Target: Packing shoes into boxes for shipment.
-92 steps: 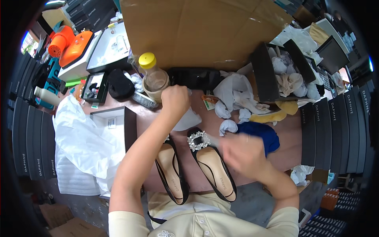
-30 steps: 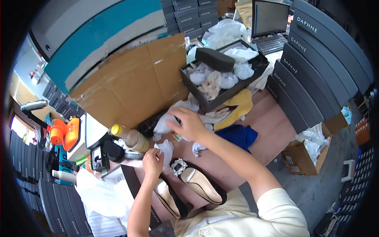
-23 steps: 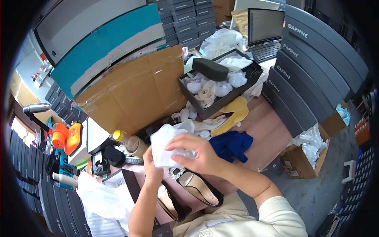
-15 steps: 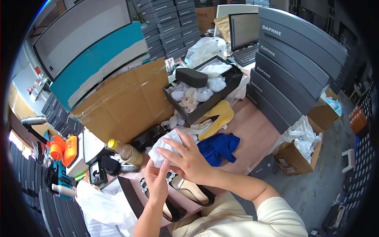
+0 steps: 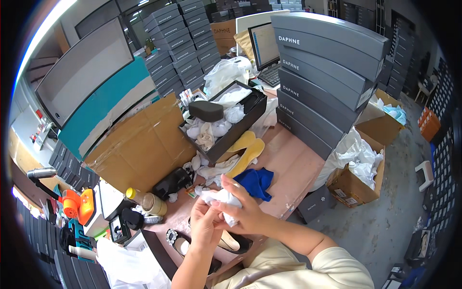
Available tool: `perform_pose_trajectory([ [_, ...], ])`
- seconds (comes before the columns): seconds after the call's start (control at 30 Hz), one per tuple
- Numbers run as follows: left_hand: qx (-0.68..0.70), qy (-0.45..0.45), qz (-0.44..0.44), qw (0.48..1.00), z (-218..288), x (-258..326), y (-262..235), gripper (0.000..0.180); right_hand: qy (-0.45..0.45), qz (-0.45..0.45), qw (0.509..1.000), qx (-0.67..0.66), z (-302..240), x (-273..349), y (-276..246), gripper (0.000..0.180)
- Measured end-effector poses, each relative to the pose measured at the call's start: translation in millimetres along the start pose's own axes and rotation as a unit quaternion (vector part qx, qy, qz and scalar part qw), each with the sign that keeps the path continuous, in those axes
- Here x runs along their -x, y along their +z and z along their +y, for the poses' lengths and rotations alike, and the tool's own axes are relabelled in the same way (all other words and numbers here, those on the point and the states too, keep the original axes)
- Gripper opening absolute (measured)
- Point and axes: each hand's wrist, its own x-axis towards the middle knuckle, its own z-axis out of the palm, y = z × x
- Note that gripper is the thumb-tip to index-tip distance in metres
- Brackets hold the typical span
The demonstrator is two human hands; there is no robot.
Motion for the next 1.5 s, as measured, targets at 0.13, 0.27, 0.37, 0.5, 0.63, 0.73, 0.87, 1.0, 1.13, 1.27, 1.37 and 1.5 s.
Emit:
perform_pose_trajectory([
  [0.13, -0.143, 0.036, -0.067, 0.987, -26, -13, -8, 0.028, 0.077, 0.065, 0.991, -0.084, 15, -16, -21, 0.018],
  [0.27, -0.529, 0.22, -0.11, 0.812, -15, 8, 18, 0.048, 0.226, 0.193, 0.951, -0.089, 92, -75, -51, 0.015],
  [0.37, -0.592, 0.232, -0.112, 0.764, -3, 28, 12, 0.049, 0.183, 0.163, 0.953, 0.18, 167, -149, -57, 0.049],
  [0.5, -0.625, 0.263, -0.079, 0.731, 2, 35, -1, 0.043, 0.19, 0.026, 0.901, 0.39, 251, -196, -50, 0.051],
  [0.63, -0.661, 0.221, -0.03, 0.716, -2, 45, -23, 0.035, 0.326, -0.138, 0.817, 0.456, 258, -199, -27, 0.076],
  [0.73, -0.705, 0.212, -0.072, 0.673, -6, 40, -32, 0.041, 0.366, -0.217, 0.817, 0.389, 262, -184, -24, 0.081],
  [0.87, -0.739, 0.194, -0.136, 0.631, -10, 36, -35, 0.036, 0.18, -0.135, 0.908, 0.352, 157, -155, -61, 0.054],
  [1.0, -0.724, 0.149, -0.151, 0.656, -4, 40, -11, 0.032, -0.103, 0.19, 0.944, 0.249, 66, -32, -130, 0.023],
  [1.13, -0.73, 0.217, -0.161, 0.628, 9, 34, -17, 0.022, 0.238, 0.428, 0.805, 0.335, 74, 122, -263, 0.005],
  [1.27, -0.784, 0.22, -0.103, 0.572, 9, 13, -40, 0.021, 0.304, 0.089, 0.704, 0.636, 181, 229, -337, 0.018],
  [1.37, -0.785, 0.197, -0.159, 0.565, 3, -2, 12, 0.021, 0.341, 0.004, 0.737, 0.583, 262, 273, -360, 0.021],
  [1.5, -0.801, 0.171, -0.169, 0.548, 4, -11, 17, 0.021, 0.609, 0.027, 0.654, 0.447, 336, 248, -379, 0.02],
])
